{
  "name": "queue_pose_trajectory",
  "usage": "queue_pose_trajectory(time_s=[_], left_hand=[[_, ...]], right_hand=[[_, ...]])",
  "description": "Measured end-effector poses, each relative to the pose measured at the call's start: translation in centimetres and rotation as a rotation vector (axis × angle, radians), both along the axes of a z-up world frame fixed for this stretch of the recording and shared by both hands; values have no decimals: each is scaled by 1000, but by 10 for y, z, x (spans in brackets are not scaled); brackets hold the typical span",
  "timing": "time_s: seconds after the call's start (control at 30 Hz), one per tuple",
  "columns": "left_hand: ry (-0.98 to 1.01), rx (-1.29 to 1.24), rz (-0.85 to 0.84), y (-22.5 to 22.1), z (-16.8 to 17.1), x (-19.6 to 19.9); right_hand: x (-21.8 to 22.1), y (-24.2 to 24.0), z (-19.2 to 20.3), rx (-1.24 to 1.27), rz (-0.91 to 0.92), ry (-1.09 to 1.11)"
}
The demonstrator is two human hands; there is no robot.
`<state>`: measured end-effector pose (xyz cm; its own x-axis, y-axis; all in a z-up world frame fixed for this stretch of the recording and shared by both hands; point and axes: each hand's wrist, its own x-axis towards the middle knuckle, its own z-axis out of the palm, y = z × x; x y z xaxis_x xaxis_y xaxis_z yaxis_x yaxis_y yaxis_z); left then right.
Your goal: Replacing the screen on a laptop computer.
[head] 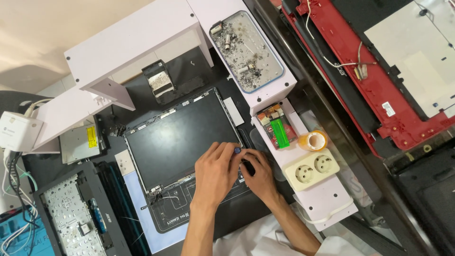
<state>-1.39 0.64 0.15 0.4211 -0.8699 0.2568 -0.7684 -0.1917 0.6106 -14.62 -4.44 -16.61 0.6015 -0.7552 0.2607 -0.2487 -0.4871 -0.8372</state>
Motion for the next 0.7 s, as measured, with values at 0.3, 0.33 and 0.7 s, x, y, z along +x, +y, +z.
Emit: queue_pose_trajectory(time_s=[0.3,0.33,0.7], left_hand=[[9,3,-5,-5,0,2],[8,4,-5,-5,0,2],[-352,353,-92,-11,8,7]], right_hand=[[-2,1,-4,46,2,15],[-2,1,-7,47,2,15],[-1,0,4,22,10,-8]])
